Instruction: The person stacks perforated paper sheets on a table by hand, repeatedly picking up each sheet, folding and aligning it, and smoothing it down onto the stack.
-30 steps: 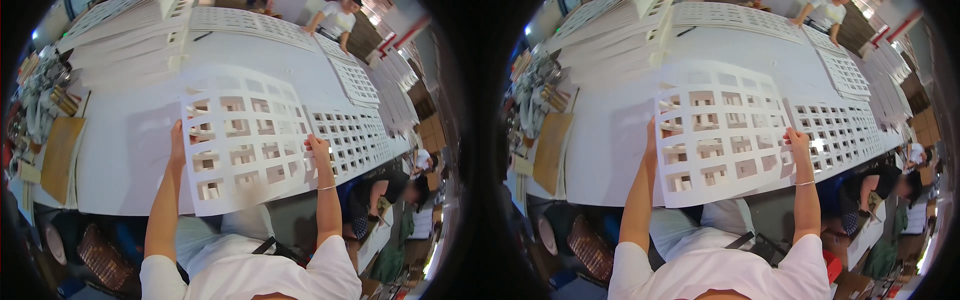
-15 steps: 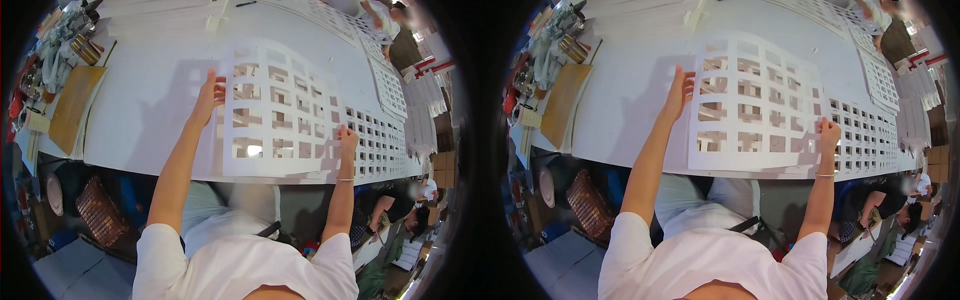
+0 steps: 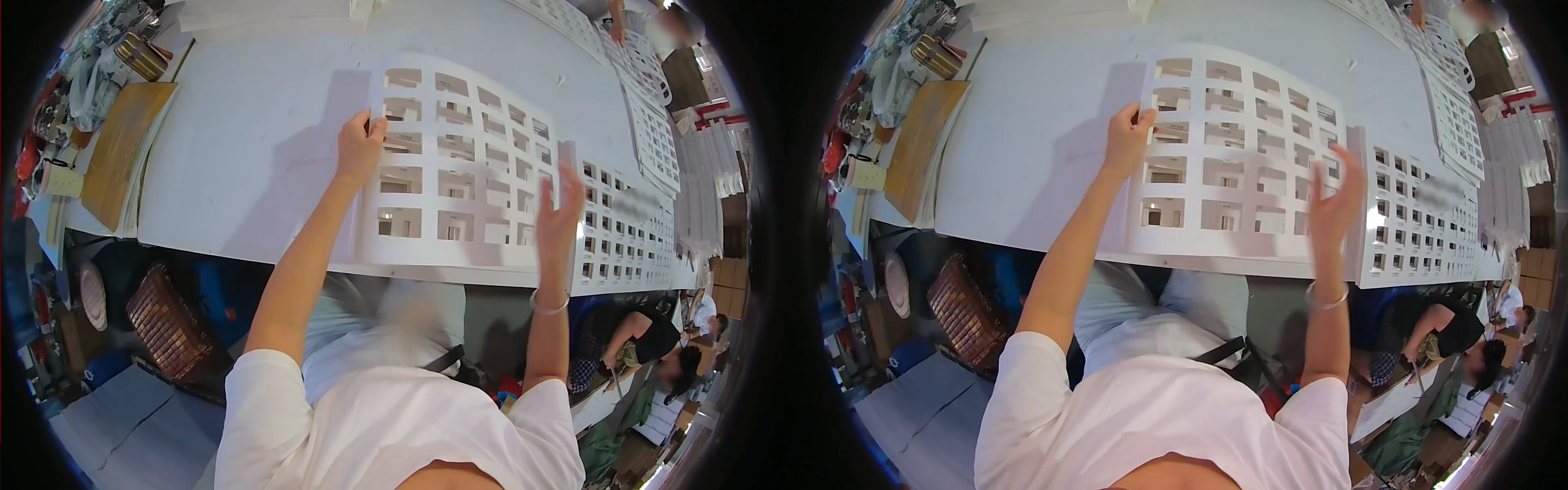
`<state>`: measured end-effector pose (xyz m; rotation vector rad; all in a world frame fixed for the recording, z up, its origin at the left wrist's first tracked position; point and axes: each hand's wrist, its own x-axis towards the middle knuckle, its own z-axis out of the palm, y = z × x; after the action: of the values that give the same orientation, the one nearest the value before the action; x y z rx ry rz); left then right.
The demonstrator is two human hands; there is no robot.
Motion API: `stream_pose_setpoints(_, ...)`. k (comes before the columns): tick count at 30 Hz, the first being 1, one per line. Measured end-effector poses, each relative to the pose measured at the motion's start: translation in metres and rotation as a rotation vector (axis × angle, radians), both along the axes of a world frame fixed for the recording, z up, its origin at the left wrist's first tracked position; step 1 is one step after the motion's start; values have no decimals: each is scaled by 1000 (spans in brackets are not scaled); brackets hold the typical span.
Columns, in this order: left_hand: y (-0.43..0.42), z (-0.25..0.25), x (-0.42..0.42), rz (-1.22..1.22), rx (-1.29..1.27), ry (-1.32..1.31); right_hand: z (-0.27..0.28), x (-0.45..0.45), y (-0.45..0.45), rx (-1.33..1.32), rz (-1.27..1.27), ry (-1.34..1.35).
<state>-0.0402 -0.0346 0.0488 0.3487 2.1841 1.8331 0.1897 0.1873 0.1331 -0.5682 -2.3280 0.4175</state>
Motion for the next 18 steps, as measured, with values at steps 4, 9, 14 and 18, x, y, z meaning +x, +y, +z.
stream_pose_setpoints(4, 4, -10, 2, 37, -63, 113, -7, -8, -146, 82, 636, -236)
stream_pose_setpoints(9, 2, 2, 8, 58, -127, 119, -70, -12, -176, 118, 699, -328)
stream_pose_setpoints(14, 14, 9, 2, 33, -465, 996, -88, -10, -183, 79, 682, -330)
stream_pose_setpoints(18, 27, -13, -10, -165, -654, 860, -96, -10, -188, 64, 655, -402)
